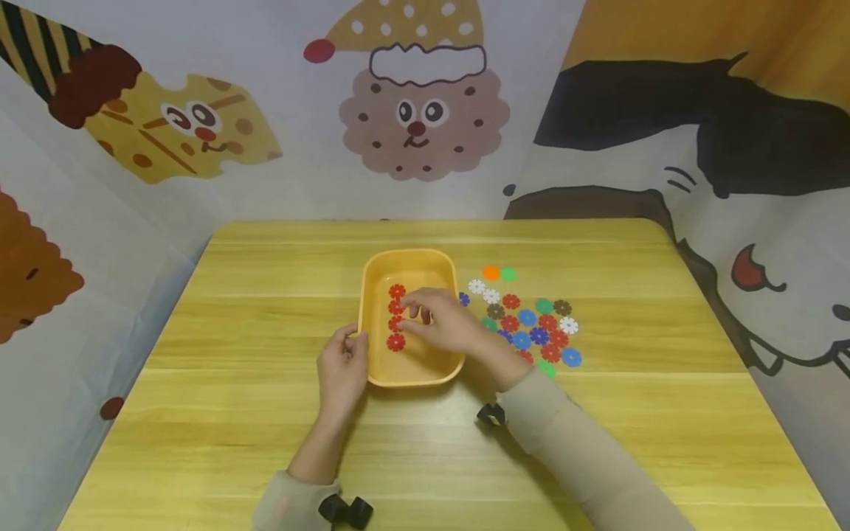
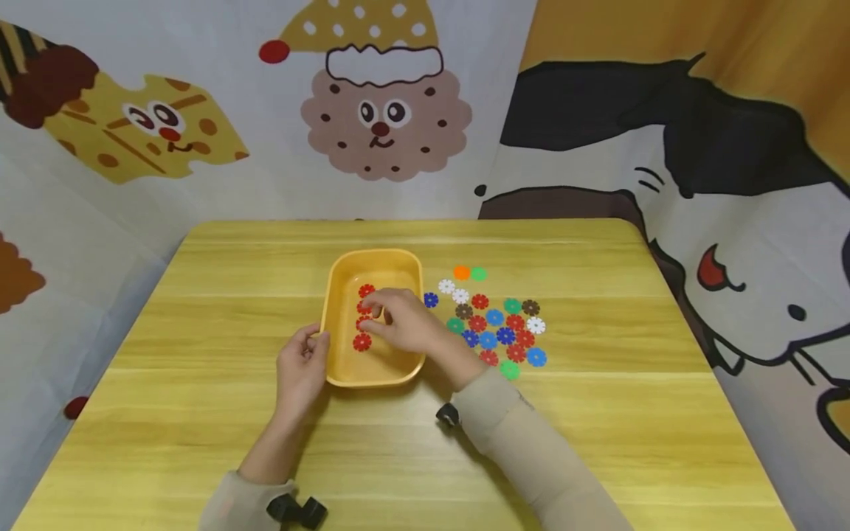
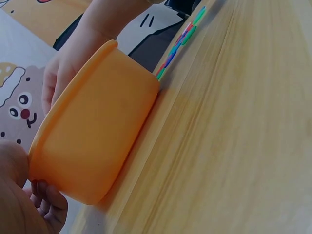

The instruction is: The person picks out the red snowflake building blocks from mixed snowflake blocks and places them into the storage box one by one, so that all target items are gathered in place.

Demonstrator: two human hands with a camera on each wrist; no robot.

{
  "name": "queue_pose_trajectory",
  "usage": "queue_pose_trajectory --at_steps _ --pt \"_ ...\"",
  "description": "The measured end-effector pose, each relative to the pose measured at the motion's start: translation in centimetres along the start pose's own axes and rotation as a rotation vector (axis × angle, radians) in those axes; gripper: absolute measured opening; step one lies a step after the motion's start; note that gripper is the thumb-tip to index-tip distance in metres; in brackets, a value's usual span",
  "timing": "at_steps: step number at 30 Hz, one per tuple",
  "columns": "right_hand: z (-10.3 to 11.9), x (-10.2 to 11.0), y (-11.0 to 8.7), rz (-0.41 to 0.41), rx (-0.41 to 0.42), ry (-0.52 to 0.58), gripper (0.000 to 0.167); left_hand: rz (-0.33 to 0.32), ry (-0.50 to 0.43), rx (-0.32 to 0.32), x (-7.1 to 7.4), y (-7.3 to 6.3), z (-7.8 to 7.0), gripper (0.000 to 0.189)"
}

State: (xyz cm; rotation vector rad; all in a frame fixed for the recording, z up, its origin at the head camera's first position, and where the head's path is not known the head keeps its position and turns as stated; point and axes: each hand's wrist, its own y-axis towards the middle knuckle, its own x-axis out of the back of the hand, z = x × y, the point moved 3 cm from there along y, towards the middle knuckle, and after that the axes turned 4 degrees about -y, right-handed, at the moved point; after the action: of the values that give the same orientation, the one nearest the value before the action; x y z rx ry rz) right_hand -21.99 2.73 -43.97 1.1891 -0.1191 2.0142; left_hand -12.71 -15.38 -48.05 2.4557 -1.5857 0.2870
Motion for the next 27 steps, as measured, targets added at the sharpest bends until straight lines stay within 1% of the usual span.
queue_pose_trajectory --at_steps 6,8,13,20,23,27 --pt "-0.8 1.2 -1.2 -0.112 -0.01 0.03 0.026 0.006 -0.008 0.003 0.0 0.0 -0.1 0.026" --pt "-1.1 1.5 -1.5 -0.137 -0.025 0.031 0.024 0.007 -0.009 0.009 0.0 -0.1 0.0 0.026" --pt "-1.7 2.2 -2.2 -0.154 -0.067 0.041 0.024 0.011 0.002 0.022 0.0 -0.1 0.1 0.026" --pt "-2.7 2.8 -3.2 -0.207 -0.082 0.073 0.023 0.015 0.0 0.021 0.0 -0.2 0.1 0.027" --pt "-3.1 3.0 -3.5 -0.209 -0.089 0.081 0.024 0.014 -0.005 0.024 0.0 -0.2 0.1 0.026" --pt "-3.8 3.2 -4.0 -0.208 -0.118 0.093 0.025 0.016 -0.004 0.024 -0.1 -0.2 0.1 0.026"
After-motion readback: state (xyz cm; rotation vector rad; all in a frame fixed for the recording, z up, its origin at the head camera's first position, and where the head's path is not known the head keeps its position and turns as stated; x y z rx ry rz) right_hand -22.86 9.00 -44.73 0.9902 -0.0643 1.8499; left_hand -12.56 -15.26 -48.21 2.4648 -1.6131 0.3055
